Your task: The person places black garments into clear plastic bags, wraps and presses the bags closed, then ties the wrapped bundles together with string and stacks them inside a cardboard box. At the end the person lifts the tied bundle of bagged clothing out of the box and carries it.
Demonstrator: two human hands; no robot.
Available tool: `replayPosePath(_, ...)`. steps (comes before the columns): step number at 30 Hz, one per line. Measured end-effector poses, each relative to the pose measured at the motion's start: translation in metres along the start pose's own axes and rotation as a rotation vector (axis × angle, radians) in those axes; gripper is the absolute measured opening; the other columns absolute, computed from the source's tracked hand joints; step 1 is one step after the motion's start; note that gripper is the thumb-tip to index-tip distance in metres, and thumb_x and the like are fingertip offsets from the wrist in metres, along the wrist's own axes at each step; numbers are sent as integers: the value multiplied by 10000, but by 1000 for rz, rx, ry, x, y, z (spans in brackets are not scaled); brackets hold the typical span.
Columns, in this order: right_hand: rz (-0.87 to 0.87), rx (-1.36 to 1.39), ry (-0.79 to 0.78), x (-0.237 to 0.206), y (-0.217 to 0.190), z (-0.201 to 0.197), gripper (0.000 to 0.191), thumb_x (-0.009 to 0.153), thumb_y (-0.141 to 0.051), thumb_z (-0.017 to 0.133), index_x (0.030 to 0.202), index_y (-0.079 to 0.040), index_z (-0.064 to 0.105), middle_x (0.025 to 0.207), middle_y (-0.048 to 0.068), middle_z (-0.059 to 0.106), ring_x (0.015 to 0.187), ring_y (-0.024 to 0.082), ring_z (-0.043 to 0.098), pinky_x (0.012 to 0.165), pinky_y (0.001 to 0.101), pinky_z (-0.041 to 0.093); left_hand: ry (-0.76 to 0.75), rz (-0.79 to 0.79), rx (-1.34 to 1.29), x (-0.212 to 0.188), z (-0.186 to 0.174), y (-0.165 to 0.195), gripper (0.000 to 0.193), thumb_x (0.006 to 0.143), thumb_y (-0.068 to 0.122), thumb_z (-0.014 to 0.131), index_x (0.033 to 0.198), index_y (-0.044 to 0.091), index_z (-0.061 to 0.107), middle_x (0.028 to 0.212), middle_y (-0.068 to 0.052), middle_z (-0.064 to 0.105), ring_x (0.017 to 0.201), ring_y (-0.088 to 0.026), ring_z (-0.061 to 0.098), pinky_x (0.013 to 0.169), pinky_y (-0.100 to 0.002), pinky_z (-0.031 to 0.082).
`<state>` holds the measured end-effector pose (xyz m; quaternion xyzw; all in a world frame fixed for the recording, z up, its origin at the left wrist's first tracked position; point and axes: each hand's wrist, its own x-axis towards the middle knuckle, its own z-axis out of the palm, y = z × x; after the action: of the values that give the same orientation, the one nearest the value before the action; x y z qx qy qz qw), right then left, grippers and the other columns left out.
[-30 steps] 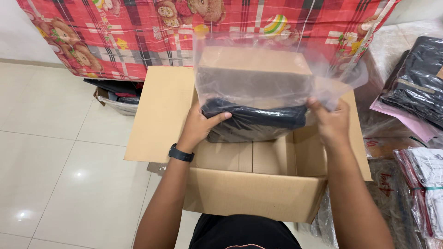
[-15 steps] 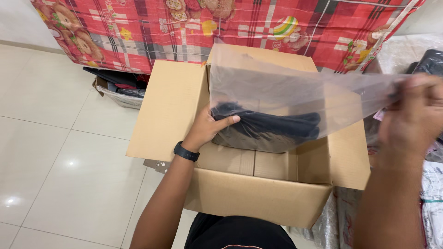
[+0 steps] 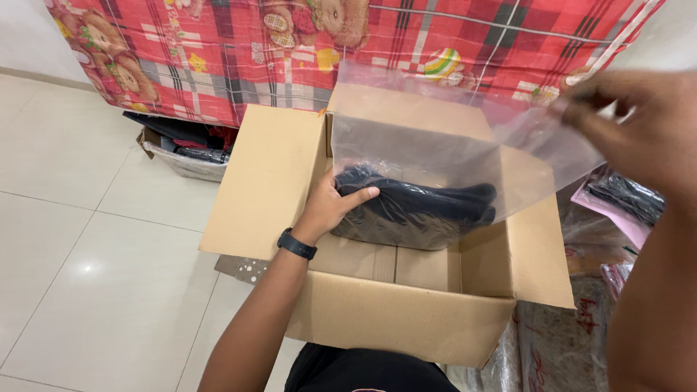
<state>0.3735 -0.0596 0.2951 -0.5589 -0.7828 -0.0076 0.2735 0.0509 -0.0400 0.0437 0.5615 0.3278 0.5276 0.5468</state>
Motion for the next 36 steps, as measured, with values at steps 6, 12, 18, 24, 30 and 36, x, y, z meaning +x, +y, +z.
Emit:
replayPosePath(6, -284, 38, 27, 36, -59, 5, 96, 985, -76, 722, 1060, -16, 724, 916, 108, 701, 812, 171, 659, 677, 309, 473, 12, 23, -23, 2, 3, -10, 502, 878, 147, 825, 1307, 14, 601, 1166, -37, 716, 1094, -114, 664, 990, -293, 537)
replayPosePath(12, -311, 83, -127, 65, -98, 44, 187, 972, -177, 753, 1018, 2, 722, 875, 149, 666, 769, 246, 649, 704, 370, 511, -22, 60, -76, 1, 4, -7, 497, 885, 154, 823, 1307, 16, 600, 1189, -33, 705, 1121, -110, 651, 1013, -294, 525)
replayPosePath(18, -215, -92, -190, 81, -94, 66, 369, 989, -347, 744, 935, 17, 740, 809, 202, 644, 708, 321, 597, 652, 435, 478, -20, 63, -26, 2, 5, 1, 507, 890, 157, 814, 1326, 23, 593, 1191, -29, 697, 1121, -103, 636, 1011, -288, 511)
replayPosePath(24, -33, 123, -229, 91, -88, 67, 352, 999, -356, 673, 959, -15, 745, 700, 109, 590, 607, 179, 531, 560, 363, 437, -13, 55, -13, 2, 6, 1, 485, 891, 149, 814, 1312, 26, 606, 1171, -37, 709, 1103, -110, 646, 1004, -295, 519)
replayPosePath(30, 74, 281, -431, 96, -87, 68, 326, 966, -333, 698, 864, -24, 715, 685, 33, 546, 571, 102, 464, 492, 314, 383, -20, 53, -58, 4, 7, -1, 472, 900, 147, 806, 1309, 24, 607, 1187, -43, 704, 1113, -116, 648, 1013, -301, 522)
replayPosePath(36, -69, 454, -450, 89, -82, 56, 218, 922, -248, 752, 941, -45, 674, 815, -27, 603, 773, 56, 536, 659, 259, 451, -9, 44, -28, -1, 7, 0, 480, 889, 149, 809, 1306, 32, 601, 1180, -40, 705, 1111, -117, 652, 1007, -299, 523)
